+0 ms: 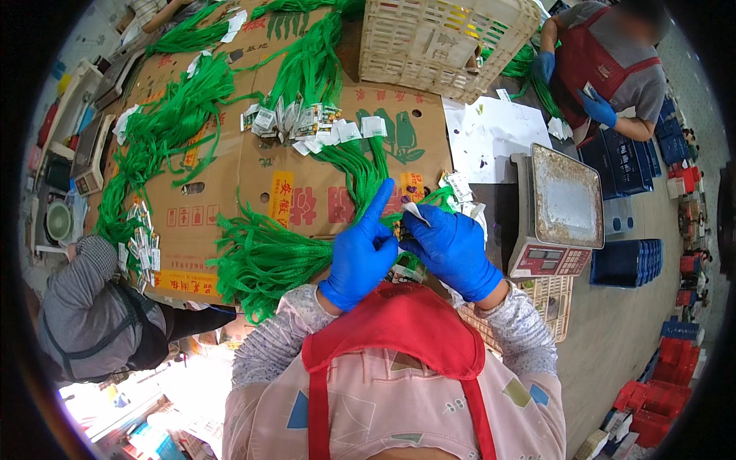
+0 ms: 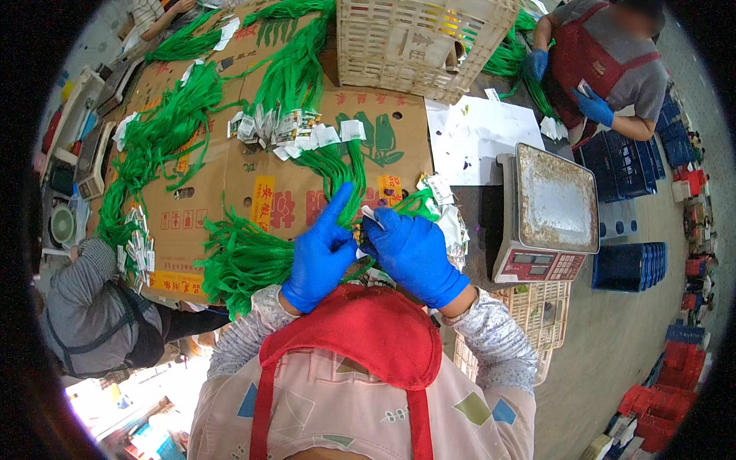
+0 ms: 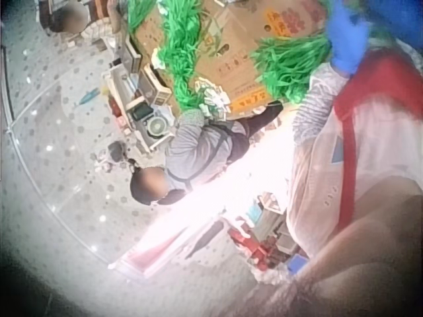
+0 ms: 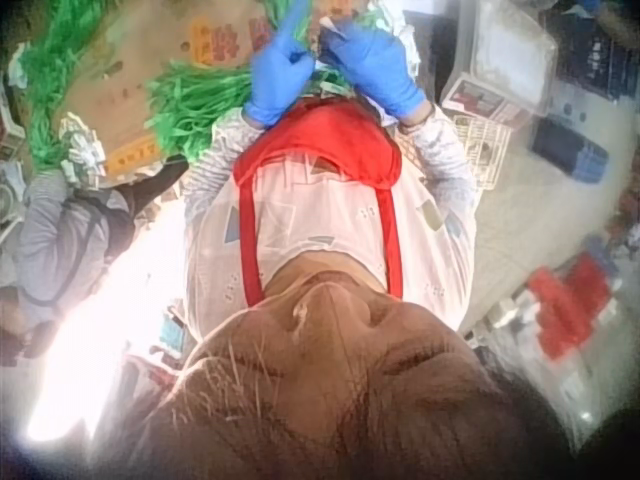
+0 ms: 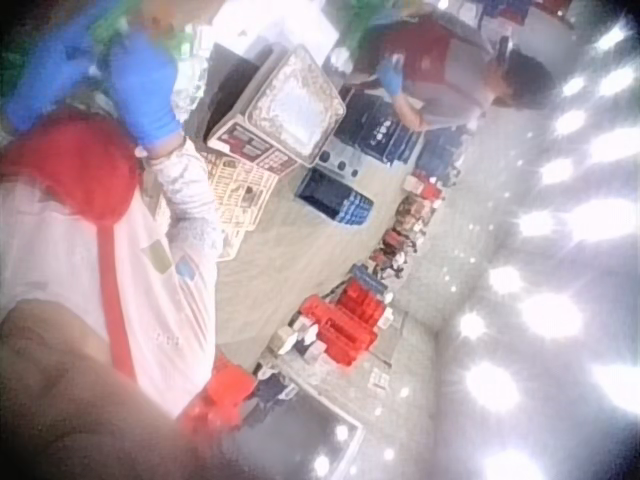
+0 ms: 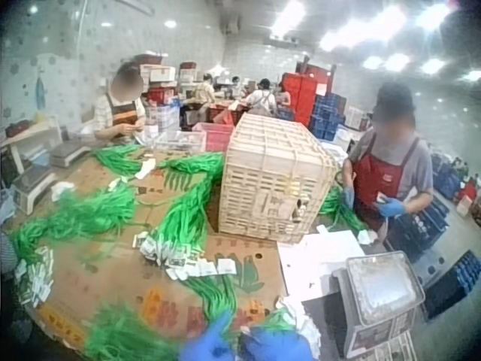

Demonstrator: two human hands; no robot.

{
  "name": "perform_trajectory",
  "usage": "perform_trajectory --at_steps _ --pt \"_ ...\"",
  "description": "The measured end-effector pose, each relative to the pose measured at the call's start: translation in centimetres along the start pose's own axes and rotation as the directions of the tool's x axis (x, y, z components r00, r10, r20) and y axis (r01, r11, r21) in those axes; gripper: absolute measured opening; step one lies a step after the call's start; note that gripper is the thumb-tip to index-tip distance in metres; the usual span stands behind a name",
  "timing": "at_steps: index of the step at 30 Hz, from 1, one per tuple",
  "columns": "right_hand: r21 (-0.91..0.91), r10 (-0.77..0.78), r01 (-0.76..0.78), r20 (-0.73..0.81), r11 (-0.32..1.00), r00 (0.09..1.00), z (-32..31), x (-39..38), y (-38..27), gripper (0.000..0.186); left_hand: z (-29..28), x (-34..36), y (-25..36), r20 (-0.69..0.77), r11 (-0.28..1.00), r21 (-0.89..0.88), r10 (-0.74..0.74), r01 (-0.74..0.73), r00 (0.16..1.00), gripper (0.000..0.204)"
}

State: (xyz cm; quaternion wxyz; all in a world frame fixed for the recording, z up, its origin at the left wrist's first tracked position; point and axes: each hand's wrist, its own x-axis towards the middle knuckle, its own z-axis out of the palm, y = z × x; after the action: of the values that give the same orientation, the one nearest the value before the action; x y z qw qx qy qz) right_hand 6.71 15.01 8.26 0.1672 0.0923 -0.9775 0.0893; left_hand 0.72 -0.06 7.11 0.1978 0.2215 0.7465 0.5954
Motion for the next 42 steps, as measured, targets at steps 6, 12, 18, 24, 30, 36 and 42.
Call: perform_trajectory --at_steps 6,12,18,24,30,36,42 --pt "0.070 -0.052 0.051 0.012 0.996 0.999 0.6 -0.1 0.6 0.024 -0.4 -0.2 0.0 0.055 0.999 0.000 0.043 -0.043 0.998 0.070" --pt "0.231 0.037 -0.034 -0.009 0.972 0.999 0.3 -0.2 0.5 0.020 -0.2 -0.3 -0.2 0.099 0.998 -0.014 0.067 -0.066 0.993 0.069" --pt "0.663 0.301 -0.212 -0.021 0.718 0.953 1.7 -1.3 0.5 0.018 -0.3 -0.3 -0.5 0.089 0.995 -0.091 0.044 -0.036 0.995 0.069" --pt "0.855 0.506 -0.409 0.211 0.319 0.836 2.4 -1.9 0.5 0.016 0.0 -0.3 -1.1 0.065 0.985 -0.170 0.013 -0.002 0.998 0.068" --pt "0.819 0.496 -0.361 0.110 0.445 0.861 2.7 -1.9 0.3 0.018 0.4 -0.1 -1.6 -0.012 0.983 -0.181 0.031 -0.033 0.999 0.064" --pt "0.469 0.229 -0.198 -0.008 0.861 0.973 1.2 -1.2 -0.4 0.024 0.1 -0.1 -1.6 -0.001 0.980 -0.198 0.000 -0.001 1.000 0.062" --pt "0.599 0.127 -0.163 0.102 0.784 0.987 0.3 -1.4 1.0 0.038 0.0 -0.1 -2.8 0.073 0.916 -0.394 -0.056 0.080 0.996 0.061"
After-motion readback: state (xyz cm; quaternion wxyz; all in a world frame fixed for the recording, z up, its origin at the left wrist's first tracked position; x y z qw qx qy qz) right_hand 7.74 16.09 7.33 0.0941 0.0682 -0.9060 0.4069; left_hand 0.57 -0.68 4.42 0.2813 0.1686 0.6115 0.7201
